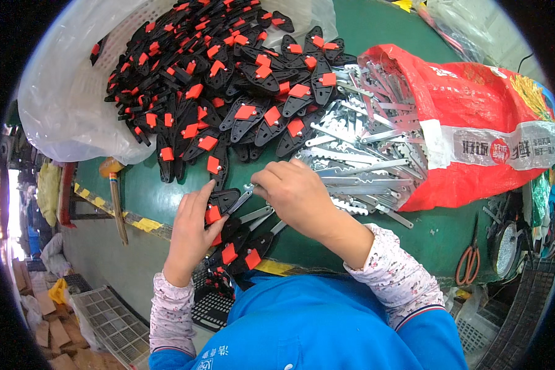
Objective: The person repeatedly picks up black plastic clamp bodies and serrated metal blades, inserts the blades into the clamps, and places the assembled units on the table. The person handles the parts one at a time and continues the assembly throughout the clip.
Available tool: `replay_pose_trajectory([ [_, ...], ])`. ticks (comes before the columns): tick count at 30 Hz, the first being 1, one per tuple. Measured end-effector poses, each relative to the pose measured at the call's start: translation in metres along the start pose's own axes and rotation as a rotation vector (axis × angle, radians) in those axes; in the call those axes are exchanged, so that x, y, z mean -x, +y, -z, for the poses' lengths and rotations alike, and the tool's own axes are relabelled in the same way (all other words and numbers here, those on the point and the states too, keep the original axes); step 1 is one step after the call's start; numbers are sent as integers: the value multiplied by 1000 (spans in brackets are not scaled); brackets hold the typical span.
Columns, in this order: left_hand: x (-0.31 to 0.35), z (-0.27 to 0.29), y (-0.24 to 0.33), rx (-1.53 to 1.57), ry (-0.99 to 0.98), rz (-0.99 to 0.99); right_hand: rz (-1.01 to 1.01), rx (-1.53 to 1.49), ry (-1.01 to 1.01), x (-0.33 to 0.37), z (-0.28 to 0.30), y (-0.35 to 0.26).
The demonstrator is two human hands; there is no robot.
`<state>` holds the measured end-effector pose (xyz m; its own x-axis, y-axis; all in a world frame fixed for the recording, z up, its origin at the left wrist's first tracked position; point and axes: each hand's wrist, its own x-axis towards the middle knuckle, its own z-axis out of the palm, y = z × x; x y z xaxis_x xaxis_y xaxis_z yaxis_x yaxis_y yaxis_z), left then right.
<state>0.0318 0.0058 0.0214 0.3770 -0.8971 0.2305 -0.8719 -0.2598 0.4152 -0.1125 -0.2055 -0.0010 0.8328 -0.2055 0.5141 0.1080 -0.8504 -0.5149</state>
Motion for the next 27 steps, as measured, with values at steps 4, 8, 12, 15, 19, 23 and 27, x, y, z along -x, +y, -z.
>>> replay_pose_trajectory([
  [4, 0, 3, 4, 2, -63, -71, 82, -27, -96, 6, -8, -2],
  [8, 5, 7, 0, -11, -90, -80, 80, 30, -57, 4, 2, -3],
  [12, 8, 8, -3, 2, -56, -85, 85, 227, -161, 11, 16, 17],
  [15, 1, 8, 13, 57, -96, -85, 171, 151, -147, 8, 10, 7],
  [19, -1, 8, 17, 113, -125, -68, 143, 14, -150, 7, 3, -3],
  [23, 3, -4, 22, 133, -141, -101, 105, -104, -194, 10, 3, -3],
  [27, 6, -10, 27, 71, -135, -138, 180, -103, -180, 8, 5, -13],
])
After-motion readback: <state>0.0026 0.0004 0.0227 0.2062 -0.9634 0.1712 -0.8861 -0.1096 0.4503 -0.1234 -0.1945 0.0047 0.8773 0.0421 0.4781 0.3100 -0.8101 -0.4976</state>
